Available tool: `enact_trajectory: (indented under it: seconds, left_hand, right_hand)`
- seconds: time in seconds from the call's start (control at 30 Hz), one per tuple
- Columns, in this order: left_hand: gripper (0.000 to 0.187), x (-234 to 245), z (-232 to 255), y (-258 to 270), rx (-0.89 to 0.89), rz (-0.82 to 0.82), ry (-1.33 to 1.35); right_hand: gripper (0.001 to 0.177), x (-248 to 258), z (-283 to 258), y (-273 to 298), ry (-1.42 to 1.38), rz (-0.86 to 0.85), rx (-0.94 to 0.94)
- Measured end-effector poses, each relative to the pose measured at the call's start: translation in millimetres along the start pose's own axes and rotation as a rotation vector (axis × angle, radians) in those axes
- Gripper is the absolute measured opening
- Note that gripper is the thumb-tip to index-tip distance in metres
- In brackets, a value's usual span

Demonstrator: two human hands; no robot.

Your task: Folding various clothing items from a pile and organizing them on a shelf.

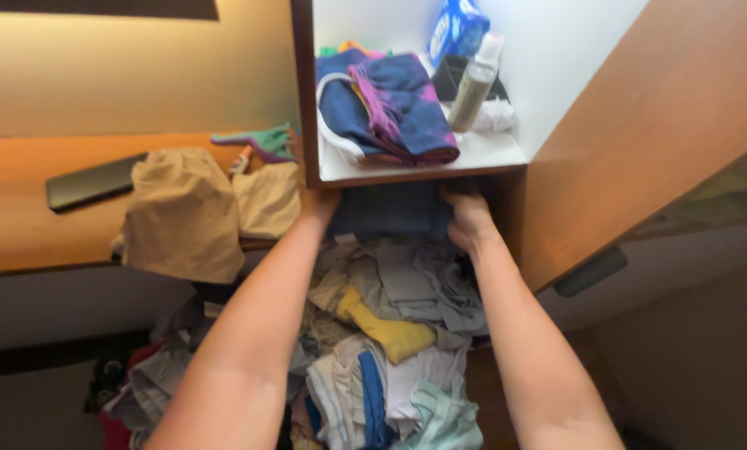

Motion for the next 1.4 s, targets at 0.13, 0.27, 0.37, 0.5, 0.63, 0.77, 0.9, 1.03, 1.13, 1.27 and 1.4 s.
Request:
enact_trajectory:
  seconds: [0.13,0.27,0.37,0.5,0.63,0.77,0.9,1.03,1.13,1.27,1.4]
  left_hand:
    - [0.072,18.1,101.2,46.7,0.016,0.084,-0.352]
    - [0.078,-21.3,187.1,95.2,-0.514,-0.447,-0.821]
    - [0.061,-38.4,112.5,87.4,-0.320,-0.470,-0.851]
    - [0.060,-60.8,62.0,78.9,-0.283,-0.472,-0.929]
    - [0.057,-65.5,56.0,68.2,-0.093,-0.634,-0.868]
    - [0.056,-61.7,54.6,65.5,0.112,-0.844,-0.733]
    - [0.073,-57.8,85.2,79.7,0.116,-0.875,-0.647]
    - [0.064,-32.7,143.6,119.9,-0.094,-0.496,-0.547]
    - [0.048,5.0,161.1,168.2,-0.005,-0.339,-0.484]
    - [0.045,48.6,92.7,243.7,0.290,-0.311,-0.502]
    - [0.038,74.5,55.4,262.6,0.292,-0.329,-0.204]
  right_hand:
    - [0.067,71.2,33.7,7.5,0.390,0.152,0.133]
    - [0.077,77.2,57.4,77.5,1.054,0.172,0.282]
    - [0.114,36.1,62.1,119.7,1.180,0.139,0.045]
    - [0.133,52.9,96.4,122.9,1.154,0.134,-0.123]
    - [0.110,71.2,117.2,121.5,1.043,0.067,-0.112]
    - [0.099,18.6,113.5,159.8,0.932,-0.117,-0.286]
    - [0.099,-47.3,144.8,181.2,1.163,-0.462,0.148]
    - [0.093,-103.9,177.7,201.2,1.426,-0.588,-0.082]
    - [0.074,-127.2,181.7,206.9,1.563,-0.603,0.056]
    - [0.049,-162.1,187.3,233.0,1.734,-0.626,0.243]
    - [0.045,-164.6,122.6,231.4,1.423,-0.783,0.183]
Point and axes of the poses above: each hand's wrist, its own y-axis away from the middle knuckle, its own x-axis out of the back of the hand, z = x × y, the point moved 10 cm from there along -y, towards the middle knuckle, and after that the axes turned 2 degrees about -z, right-handed, at the moved point
